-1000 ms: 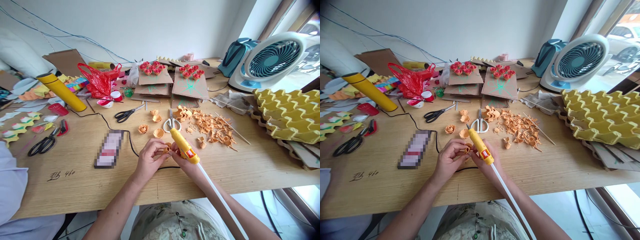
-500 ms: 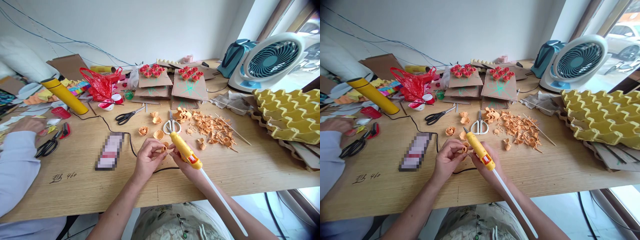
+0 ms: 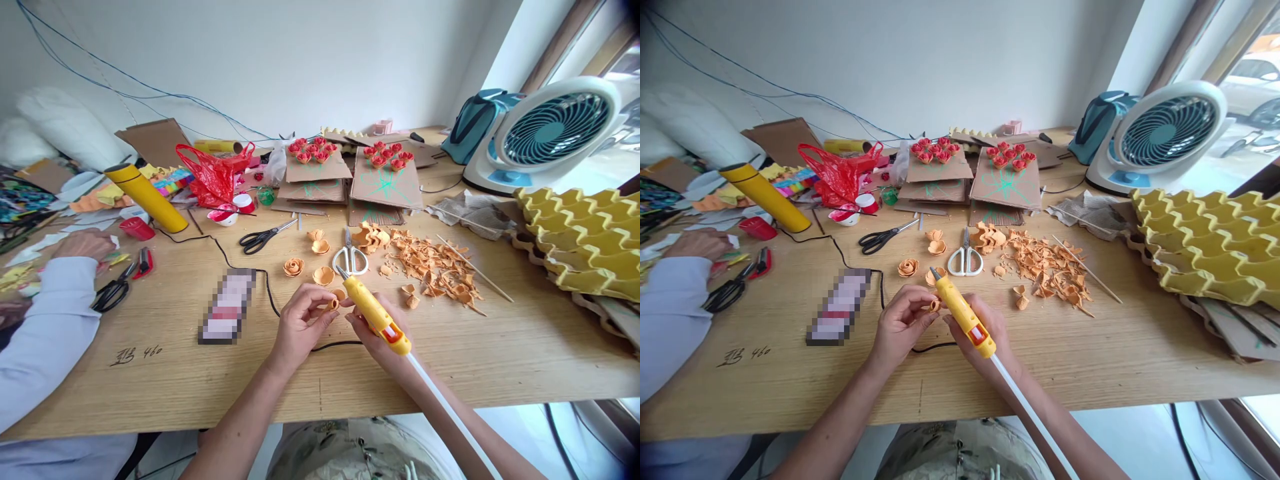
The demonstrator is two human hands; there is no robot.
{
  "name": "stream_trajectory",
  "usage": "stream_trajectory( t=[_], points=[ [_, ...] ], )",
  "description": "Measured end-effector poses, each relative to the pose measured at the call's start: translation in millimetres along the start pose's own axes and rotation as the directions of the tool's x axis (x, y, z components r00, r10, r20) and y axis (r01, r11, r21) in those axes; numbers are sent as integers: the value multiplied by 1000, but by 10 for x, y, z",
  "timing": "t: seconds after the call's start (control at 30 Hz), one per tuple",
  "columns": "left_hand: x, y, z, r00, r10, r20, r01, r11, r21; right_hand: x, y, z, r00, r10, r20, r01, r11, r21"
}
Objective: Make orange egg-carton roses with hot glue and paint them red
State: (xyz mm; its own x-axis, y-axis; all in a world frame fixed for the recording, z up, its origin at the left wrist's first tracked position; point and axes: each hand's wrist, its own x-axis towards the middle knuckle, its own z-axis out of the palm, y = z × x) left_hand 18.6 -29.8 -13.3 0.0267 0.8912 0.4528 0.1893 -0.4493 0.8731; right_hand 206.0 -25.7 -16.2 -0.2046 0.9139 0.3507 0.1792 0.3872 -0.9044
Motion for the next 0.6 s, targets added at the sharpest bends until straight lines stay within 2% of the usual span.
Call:
stream_trajectory(
  t=[0.33,0.6],
  points=[
    [-18,1,13,998,-53,45,56,996,-76,5,-69,-16,997,-69,-17,67,995,-77],
    [-6,99,39,999,-35,2,35,999,21,-30,71,-8,994,-90,-64,82,990,-110]
  ],
)
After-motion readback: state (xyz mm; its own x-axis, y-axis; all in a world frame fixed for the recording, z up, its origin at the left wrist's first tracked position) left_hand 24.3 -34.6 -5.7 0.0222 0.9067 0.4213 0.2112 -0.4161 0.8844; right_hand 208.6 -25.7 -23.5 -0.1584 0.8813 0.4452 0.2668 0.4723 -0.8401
